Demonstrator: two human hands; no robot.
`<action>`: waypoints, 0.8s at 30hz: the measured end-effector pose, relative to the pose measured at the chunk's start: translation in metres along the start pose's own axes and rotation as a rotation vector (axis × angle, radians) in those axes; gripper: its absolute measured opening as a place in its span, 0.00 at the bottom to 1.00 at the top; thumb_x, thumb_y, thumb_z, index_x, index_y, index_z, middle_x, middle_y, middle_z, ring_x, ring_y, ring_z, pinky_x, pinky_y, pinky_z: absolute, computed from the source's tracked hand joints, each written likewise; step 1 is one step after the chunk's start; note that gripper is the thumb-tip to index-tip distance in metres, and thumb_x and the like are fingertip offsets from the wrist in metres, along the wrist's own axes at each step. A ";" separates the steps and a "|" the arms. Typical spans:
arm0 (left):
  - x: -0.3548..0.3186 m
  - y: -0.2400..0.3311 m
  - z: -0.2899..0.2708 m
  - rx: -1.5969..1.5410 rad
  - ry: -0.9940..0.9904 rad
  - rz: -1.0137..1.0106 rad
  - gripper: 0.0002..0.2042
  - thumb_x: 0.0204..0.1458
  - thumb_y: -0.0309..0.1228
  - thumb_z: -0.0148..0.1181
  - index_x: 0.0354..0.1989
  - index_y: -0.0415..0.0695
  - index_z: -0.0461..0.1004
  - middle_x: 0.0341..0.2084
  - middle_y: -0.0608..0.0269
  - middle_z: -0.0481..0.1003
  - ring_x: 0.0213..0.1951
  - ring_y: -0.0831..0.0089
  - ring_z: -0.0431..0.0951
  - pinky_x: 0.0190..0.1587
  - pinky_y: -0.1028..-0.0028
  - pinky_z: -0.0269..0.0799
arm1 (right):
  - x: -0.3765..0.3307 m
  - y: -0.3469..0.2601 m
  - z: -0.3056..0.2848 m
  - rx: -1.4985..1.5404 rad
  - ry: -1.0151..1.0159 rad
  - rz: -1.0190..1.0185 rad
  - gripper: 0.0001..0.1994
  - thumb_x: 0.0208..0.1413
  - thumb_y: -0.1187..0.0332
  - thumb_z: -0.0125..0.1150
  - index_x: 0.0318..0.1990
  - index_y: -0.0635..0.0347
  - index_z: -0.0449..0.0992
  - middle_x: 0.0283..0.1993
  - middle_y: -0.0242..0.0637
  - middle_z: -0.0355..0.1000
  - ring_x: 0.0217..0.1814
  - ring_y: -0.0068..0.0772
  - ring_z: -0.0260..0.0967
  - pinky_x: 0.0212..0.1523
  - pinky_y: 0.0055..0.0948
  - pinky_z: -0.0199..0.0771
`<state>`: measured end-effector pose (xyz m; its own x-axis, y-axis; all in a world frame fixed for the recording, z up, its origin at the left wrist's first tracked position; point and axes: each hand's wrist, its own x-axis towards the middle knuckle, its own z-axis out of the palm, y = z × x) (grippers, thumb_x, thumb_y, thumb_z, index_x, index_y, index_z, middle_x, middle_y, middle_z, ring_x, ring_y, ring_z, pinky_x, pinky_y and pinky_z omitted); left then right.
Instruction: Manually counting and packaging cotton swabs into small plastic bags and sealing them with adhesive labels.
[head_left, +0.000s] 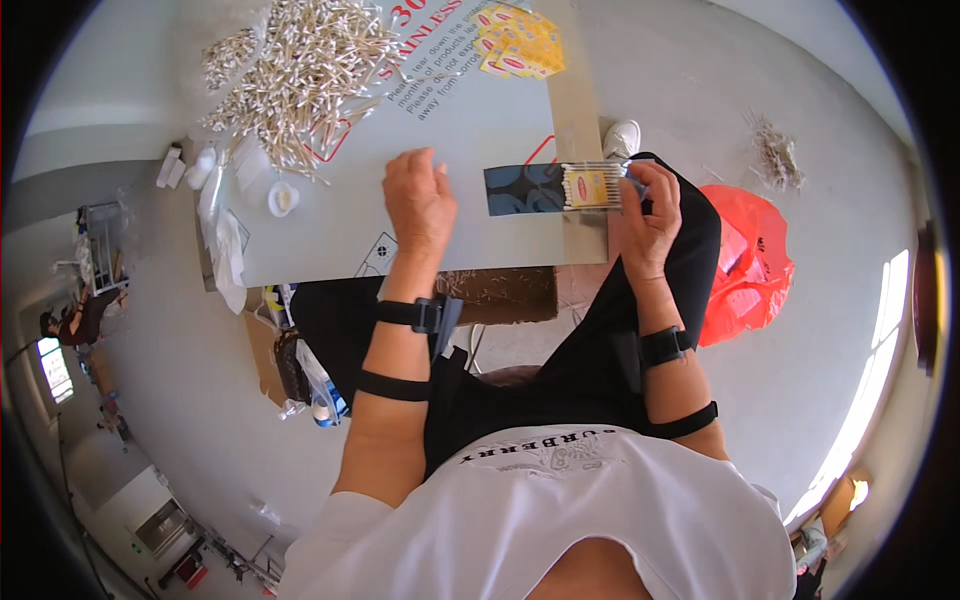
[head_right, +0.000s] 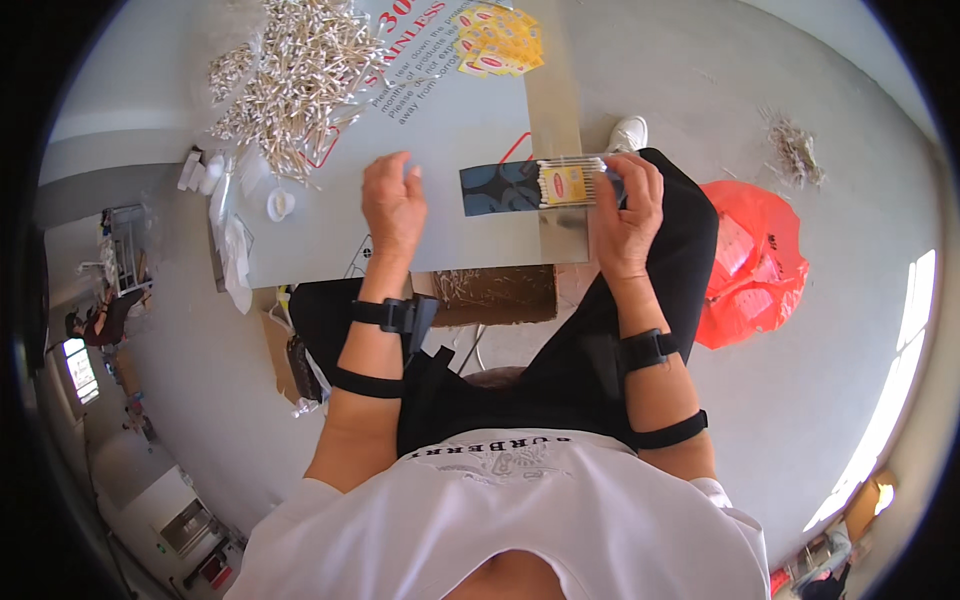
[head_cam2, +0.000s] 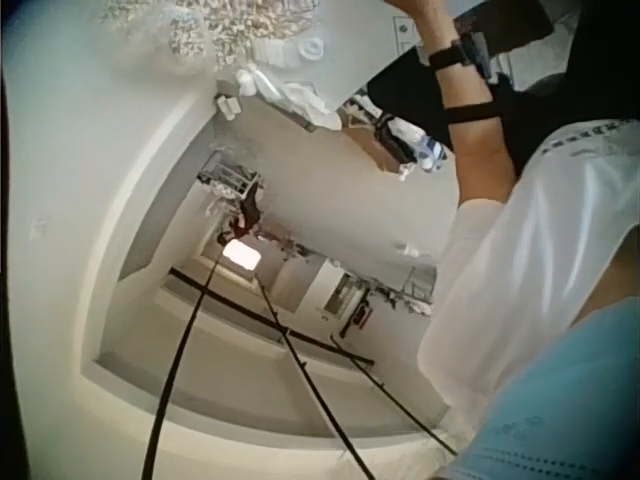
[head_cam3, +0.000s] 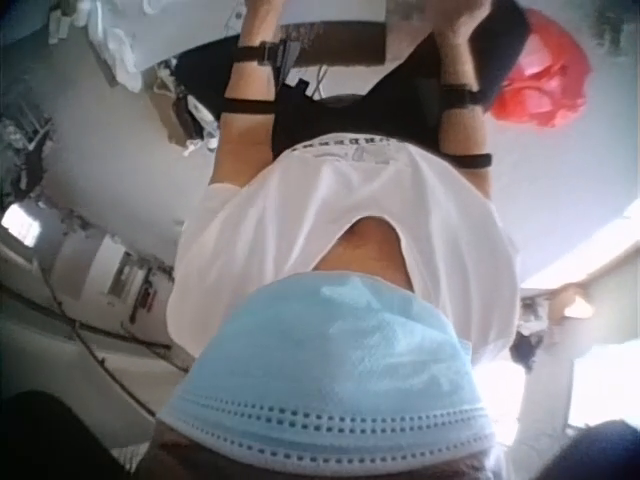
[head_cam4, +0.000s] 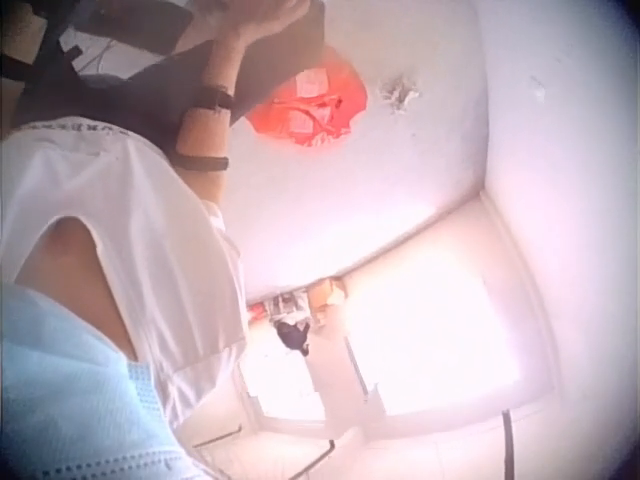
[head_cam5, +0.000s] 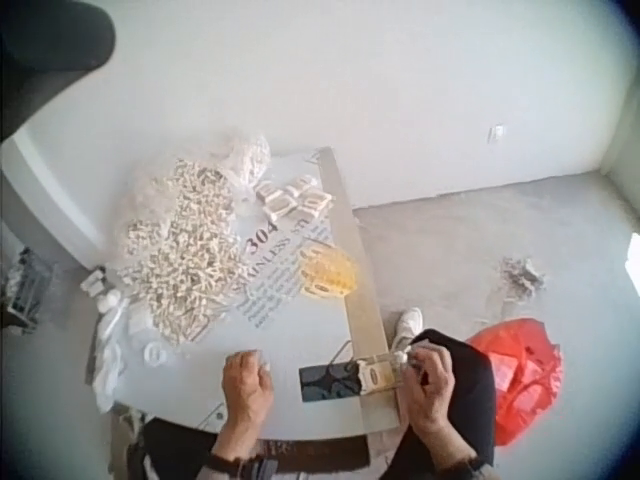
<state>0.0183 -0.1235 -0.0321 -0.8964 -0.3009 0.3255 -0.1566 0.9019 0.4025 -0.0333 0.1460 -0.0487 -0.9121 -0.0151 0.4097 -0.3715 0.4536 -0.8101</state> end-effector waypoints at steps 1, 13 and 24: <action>0.005 0.005 -0.006 -0.042 -0.012 0.064 0.15 0.45 0.22 0.61 0.43 0.38 0.71 0.41 0.53 0.73 0.48 0.53 0.71 0.49 0.58 0.67 | 0.001 -0.002 0.001 -0.057 0.051 0.010 0.12 0.55 0.70 0.61 0.45 0.63 0.73 0.47 0.40 0.70 0.44 0.39 0.66 0.50 0.31 0.67; -0.054 0.103 0.019 -0.037 -0.314 0.280 0.32 0.47 0.40 0.66 0.61 0.42 0.63 0.62 0.54 0.60 0.66 0.51 0.53 0.63 0.48 0.49 | 0.001 0.012 0.017 0.661 0.039 1.087 0.13 0.48 0.60 0.73 0.31 0.59 0.78 0.22 0.24 0.68 0.17 0.12 0.55 0.17 0.16 0.51; -0.054 0.116 0.024 0.084 -0.331 0.315 0.31 0.51 0.42 0.62 0.62 0.44 0.63 0.64 0.54 0.56 0.67 0.50 0.49 0.61 0.41 0.46 | -0.003 0.016 0.017 0.877 0.073 0.992 0.08 0.49 0.68 0.72 0.33 0.60 0.80 0.22 0.23 0.70 0.17 0.11 0.54 0.18 0.15 0.50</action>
<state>0.0385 0.0053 -0.0238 -0.9877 0.0946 0.1244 0.1237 0.9596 0.2528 -0.0400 0.1384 -0.0702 -0.8589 0.0464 -0.5100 0.4292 -0.4780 -0.7664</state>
